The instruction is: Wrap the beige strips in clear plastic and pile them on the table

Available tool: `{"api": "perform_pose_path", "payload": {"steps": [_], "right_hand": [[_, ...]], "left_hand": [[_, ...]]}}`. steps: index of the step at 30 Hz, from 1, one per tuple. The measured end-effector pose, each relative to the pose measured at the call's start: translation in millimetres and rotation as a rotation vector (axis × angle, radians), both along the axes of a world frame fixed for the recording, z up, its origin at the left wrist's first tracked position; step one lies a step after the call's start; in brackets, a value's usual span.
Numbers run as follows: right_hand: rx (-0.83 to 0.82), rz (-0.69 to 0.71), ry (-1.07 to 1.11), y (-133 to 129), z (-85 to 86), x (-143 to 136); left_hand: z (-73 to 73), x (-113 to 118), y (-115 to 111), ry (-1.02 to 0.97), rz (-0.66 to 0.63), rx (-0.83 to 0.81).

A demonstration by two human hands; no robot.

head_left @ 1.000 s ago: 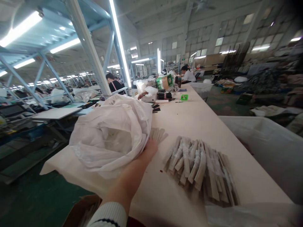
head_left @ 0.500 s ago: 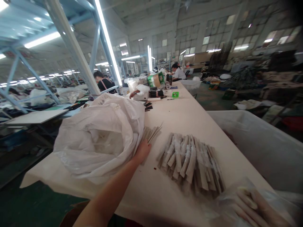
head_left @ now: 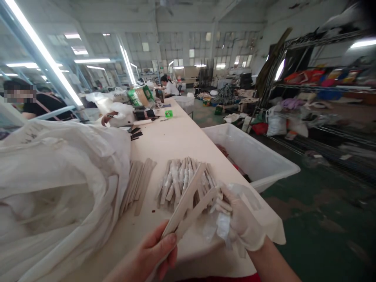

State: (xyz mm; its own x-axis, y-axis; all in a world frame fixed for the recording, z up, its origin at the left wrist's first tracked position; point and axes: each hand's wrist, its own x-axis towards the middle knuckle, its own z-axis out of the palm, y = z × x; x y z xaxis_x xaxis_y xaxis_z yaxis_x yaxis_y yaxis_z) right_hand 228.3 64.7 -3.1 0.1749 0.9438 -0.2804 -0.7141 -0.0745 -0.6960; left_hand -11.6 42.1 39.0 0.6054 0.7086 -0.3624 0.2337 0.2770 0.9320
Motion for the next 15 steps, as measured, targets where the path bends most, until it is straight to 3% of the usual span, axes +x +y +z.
{"api": "perform_pose_path", "payload": {"steps": [4,8,12,15], "right_hand": [[-0.096,-0.106,-0.051,-2,-0.9,-3],[-0.073,-0.198,-0.235,-9,2.0,-1],[-0.012,-0.086,-0.437,-17,-0.1,-10],[0.013,0.027,-0.556,-27,-12.2,-20]], "left_hand": [[-6.5,13,-3,0.067,0.001,-0.012],[-15.4,15,-2,0.063,0.026,-0.042],[-10.7,22,0,0.058,0.025,-0.064],[-7.1,32,3,0.028,0.044,-0.058]]}}
